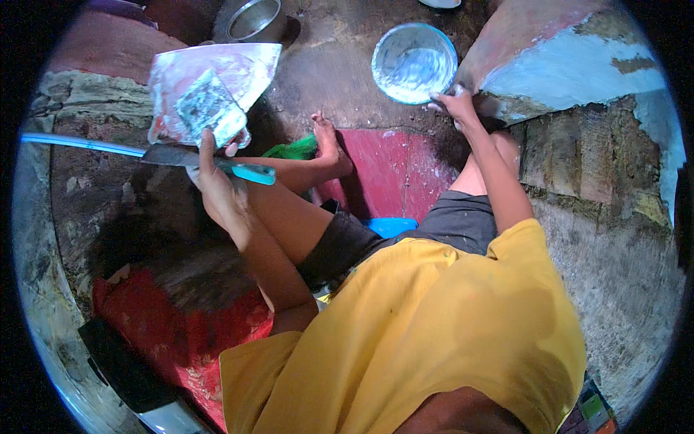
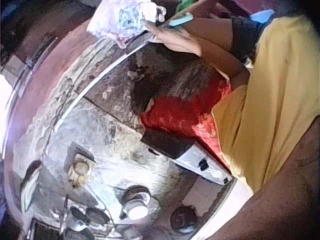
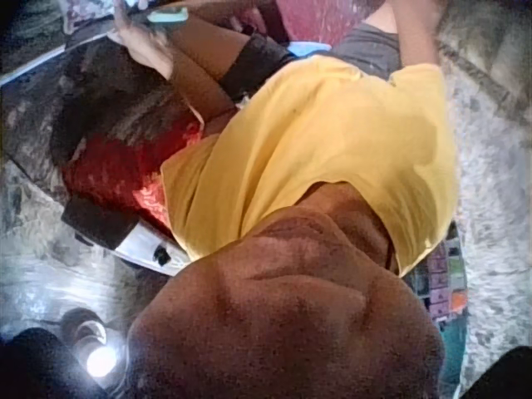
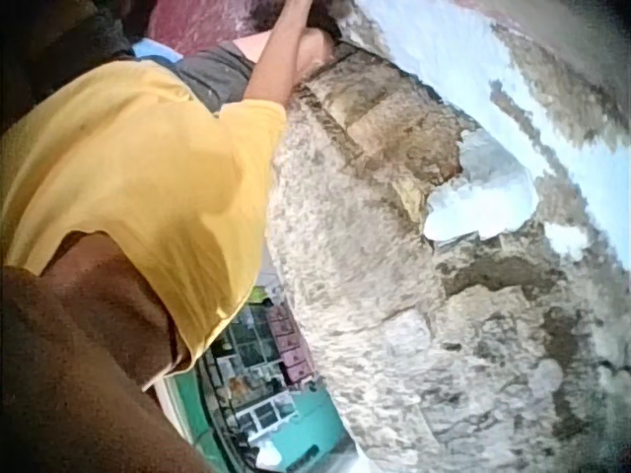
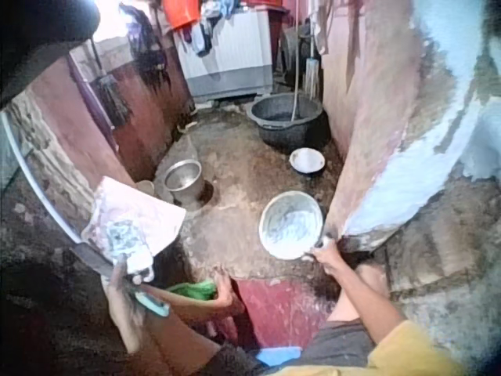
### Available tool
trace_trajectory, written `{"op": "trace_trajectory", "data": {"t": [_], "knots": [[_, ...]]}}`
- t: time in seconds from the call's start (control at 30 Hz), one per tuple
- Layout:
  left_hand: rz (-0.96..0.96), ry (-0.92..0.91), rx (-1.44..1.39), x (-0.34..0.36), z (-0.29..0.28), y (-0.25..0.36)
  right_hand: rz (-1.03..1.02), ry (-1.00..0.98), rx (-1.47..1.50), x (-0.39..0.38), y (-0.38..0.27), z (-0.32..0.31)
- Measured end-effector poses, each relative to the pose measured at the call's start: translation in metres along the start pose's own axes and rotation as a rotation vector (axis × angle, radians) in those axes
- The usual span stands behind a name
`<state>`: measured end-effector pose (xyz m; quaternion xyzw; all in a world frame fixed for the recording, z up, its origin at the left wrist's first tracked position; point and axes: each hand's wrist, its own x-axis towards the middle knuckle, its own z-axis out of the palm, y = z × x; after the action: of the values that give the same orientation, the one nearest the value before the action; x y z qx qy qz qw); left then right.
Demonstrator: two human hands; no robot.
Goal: The person applies plaster to a brick wall using a trowel and a putty board. They scoop the plaster from a small bucket and spread it onto the wall corner and surface.
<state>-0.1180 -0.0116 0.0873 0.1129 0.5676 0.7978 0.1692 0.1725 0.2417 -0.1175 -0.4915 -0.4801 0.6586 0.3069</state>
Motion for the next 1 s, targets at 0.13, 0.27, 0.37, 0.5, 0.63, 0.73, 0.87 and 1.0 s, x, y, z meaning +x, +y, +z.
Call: {"op": "trace_trajectory", "data": {"t": [0.13,0.27,0.37,0.5,0.63,0.73,0.87,1.0], "knots": [[-0.029,-0.084,-0.046,0.007,-0.004,0.004,0.004,-0.088,0.308,-0.058,-0.020,0.008],[-0.124,-0.137,-0.130,0.001,-0.010,0.018,0.026,-0.170,0.358,-0.110,-0.051,0.006],[-0.201,-0.190,-0.200,0.003,-0.018,0.020,-0.038,-0.242,0.352,-0.140,-0.070,0.006],[-0.153,-0.246,0.076,-0.029,-0.002,0.038,-0.092,-0.298,0.297,-0.168,-0.080,0.000],[-0.090,-0.399,0.302,-0.037,-0.001,0.043,-0.127,-0.313,0.204,-0.184,-0.088,-0.007],[-0.120,-0.458,0.363,-0.040,0.003,0.044,-0.137,-0.302,0.190,-0.190,-0.087,-0.012],[-0.285,-0.370,0.225,-0.034,-0.015,0.022,-0.129,-0.296,0.215,-0.187,-0.079,-0.017],[-0.541,-0.513,-0.215,-0.066,-0.025,-0.021,-0.078,-0.291,0.245,-0.181,-0.067,-0.019]]}}
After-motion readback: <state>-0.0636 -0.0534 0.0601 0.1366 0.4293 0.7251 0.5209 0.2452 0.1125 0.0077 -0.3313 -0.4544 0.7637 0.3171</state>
